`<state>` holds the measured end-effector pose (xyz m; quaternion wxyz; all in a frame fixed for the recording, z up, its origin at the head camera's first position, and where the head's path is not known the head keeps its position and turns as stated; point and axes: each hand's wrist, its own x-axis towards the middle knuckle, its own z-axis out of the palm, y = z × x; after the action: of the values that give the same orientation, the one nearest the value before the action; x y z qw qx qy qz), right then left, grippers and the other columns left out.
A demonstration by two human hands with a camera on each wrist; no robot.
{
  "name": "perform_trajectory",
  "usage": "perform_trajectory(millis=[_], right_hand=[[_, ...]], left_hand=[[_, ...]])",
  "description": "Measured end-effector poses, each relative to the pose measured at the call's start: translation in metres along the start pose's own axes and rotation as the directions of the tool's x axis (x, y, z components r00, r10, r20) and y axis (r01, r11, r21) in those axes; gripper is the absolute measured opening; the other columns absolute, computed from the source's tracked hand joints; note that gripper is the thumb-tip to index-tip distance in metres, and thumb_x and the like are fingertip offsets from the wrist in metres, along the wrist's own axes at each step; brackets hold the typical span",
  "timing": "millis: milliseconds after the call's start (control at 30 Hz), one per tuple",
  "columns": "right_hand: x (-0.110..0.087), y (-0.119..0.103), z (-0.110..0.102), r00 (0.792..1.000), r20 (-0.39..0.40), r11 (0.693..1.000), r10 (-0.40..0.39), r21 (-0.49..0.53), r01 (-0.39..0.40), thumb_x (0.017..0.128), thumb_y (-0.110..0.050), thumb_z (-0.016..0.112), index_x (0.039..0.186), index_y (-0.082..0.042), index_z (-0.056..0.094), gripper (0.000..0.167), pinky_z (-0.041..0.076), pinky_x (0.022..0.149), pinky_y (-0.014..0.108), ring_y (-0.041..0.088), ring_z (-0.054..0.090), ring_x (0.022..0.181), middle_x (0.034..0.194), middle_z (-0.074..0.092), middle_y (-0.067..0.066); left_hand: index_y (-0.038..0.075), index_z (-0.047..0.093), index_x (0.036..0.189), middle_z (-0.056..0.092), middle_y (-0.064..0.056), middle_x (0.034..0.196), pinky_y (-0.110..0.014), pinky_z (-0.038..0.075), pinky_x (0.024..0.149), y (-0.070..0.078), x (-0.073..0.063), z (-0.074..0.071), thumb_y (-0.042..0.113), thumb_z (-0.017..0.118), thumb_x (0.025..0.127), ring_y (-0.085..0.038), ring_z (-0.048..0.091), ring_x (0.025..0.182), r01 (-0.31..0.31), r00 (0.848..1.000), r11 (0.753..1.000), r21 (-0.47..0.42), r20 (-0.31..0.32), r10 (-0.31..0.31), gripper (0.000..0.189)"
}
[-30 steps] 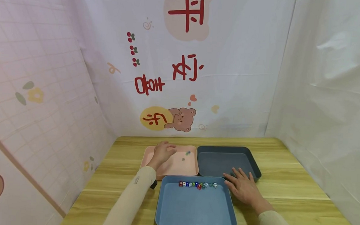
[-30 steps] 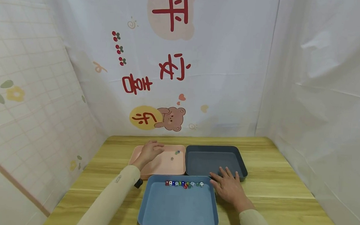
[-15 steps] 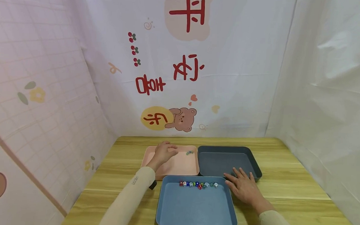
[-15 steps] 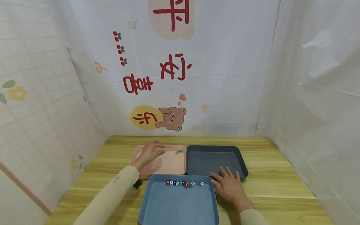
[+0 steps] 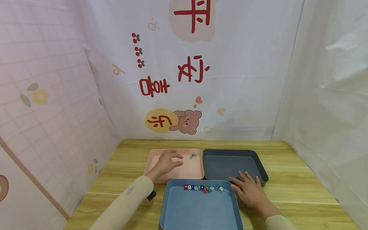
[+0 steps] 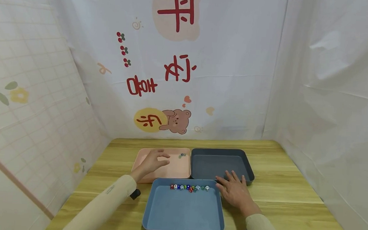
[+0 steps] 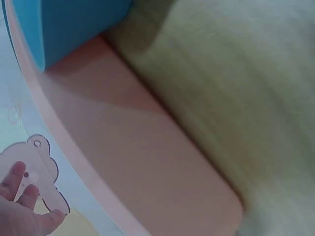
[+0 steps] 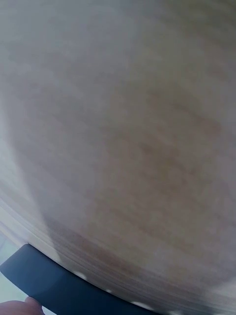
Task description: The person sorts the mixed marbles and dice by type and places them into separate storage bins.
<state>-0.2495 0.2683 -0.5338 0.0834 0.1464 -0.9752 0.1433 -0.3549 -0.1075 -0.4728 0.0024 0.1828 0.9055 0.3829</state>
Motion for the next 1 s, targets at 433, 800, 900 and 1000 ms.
perform_trajectory(millis=[433,800,900,1000], right_hand=[[0.001,0.004,0.002,1.0,-0.009,1.0,-0.009,0.011,0.009,0.102,-0.05,0.046,0.139,-0.02,0.06,0.049,0.012,0.103,0.078,0.05,0.03,0.139,0.149,0.043,0.024],[0.002,0.004,0.001,1.0,-0.013,1.0,-0.026,0.0,0.026,0.103,-0.049,0.046,0.14,-0.018,0.059,0.051,0.011,0.103,0.077,0.049,0.029,0.14,0.15,0.042,0.023],[0.003,0.003,0.001,0.999,-0.015,0.999,-0.034,-0.009,0.034,0.103,-0.048,0.046,0.14,-0.018,0.06,0.049,0.012,0.103,0.078,0.048,0.03,0.14,0.15,0.042,0.023],[0.002,0.003,0.002,0.999,-0.019,0.999,-0.04,-0.01,0.039,0.103,-0.047,0.047,0.14,-0.019,0.059,0.048,0.013,0.103,0.078,0.048,0.03,0.14,0.15,0.042,0.023]], left_hand=[[0.01,0.076,0.11,0.046,-0.021,0.145,-0.063,0.022,0.111,-0.001,-0.03,0.006,0.026,0.073,0.091,-0.042,0.03,0.14,-0.136,0.988,0.99,0.044,0.075,0.132,0.025],[0.014,0.078,0.101,0.048,-0.022,0.142,-0.064,0.016,0.111,-0.007,-0.048,0.021,0.026,0.077,0.088,-0.044,0.03,0.139,-0.167,0.983,0.984,0.06,0.091,0.161,0.017],[0.015,0.078,0.099,0.049,-0.024,0.141,-0.066,0.014,0.11,-0.009,-0.052,0.024,0.025,0.078,0.087,-0.046,0.031,0.139,-0.195,0.978,0.977,0.083,0.086,0.188,0.015],[0.017,0.078,0.095,0.05,-0.023,0.141,-0.068,0.012,0.11,-0.013,-0.053,0.028,0.025,0.079,0.086,-0.046,0.031,0.139,-0.211,0.976,0.971,0.114,0.078,0.203,0.012]])
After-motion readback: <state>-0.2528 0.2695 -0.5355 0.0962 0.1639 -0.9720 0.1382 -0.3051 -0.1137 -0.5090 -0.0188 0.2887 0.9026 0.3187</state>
